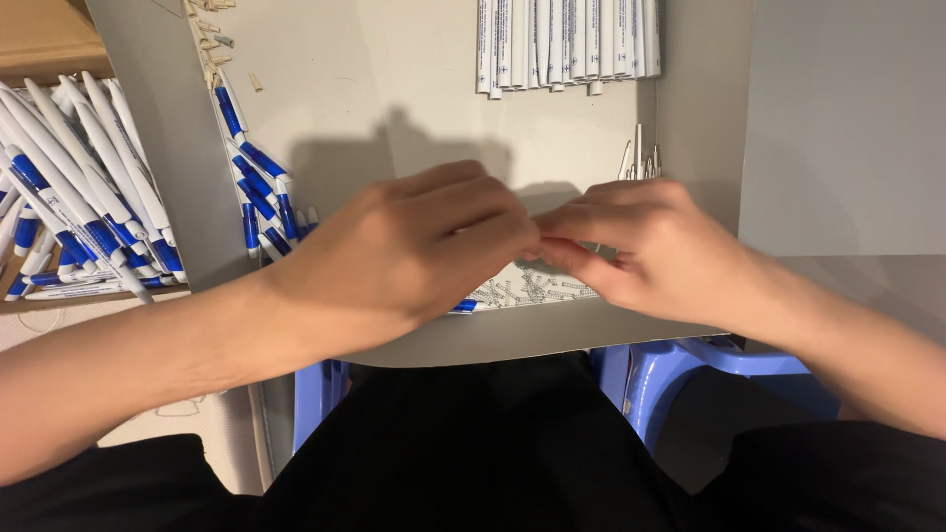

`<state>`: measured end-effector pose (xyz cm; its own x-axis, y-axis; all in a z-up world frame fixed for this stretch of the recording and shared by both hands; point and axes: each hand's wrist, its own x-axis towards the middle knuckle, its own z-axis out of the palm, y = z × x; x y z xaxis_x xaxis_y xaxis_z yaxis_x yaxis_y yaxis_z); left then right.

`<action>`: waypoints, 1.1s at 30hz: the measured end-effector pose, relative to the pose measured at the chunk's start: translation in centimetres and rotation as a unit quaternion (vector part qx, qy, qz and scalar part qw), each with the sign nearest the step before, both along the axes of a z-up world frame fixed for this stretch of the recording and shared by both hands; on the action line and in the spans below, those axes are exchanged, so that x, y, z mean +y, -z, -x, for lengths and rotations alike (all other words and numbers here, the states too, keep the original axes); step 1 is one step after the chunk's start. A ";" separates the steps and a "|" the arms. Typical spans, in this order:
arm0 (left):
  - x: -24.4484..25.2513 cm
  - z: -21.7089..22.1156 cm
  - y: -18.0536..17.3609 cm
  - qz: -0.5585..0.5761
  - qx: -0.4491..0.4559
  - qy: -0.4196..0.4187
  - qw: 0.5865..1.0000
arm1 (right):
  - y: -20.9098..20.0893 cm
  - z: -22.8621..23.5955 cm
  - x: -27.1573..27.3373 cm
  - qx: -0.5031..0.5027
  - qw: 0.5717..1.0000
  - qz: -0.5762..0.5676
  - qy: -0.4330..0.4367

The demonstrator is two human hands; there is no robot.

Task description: Assembling ballpoint pens by inserting ink refills into barrels and attaching caps.

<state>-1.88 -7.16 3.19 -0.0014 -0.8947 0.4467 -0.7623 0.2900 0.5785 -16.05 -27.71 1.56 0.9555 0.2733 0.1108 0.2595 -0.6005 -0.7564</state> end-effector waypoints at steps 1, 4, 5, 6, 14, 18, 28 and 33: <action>-0.2 0.0 0.3 -0.001 -0.001 -0.001 1.000 | 0.0 -0.1 0.0 -0.001 1.000 -0.001 -0.001; -1.0 -0.5 1.1 0.000 -0.020 0.005 1.000 | -0.1 -0.1 -0.1 0.045 0.999 0.014 0.017; -1.4 -1.0 1.2 -0.012 0.026 0.032 0.999 | -0.1 -0.1 -0.1 0.053 0.998 0.015 0.023; -1.7 -1.5 1.3 -0.026 0.073 0.059 0.995 | -0.1 -0.1 -0.1 0.061 0.998 0.015 0.030; -4.1 -7.8 0.0 -0.328 -0.051 -0.081 0.940 | 0.8 -0.6 0.0 0.066 0.998 0.002 0.011; -5.3 -10.0 5.5 -0.127 -0.431 -0.021 0.893 | 1.3 -0.5 -0.3 0.082 0.995 0.056 -0.005; -7.2 -11.0 8.5 -0.052 -0.565 -0.010 0.823 | 1.7 -0.3 -0.5 0.082 0.991 0.102 0.003; -6.7 -10.9 7.3 -0.033 -0.559 0.016 0.828 | 1.9 -0.2 -0.5 0.072 0.991 0.115 0.010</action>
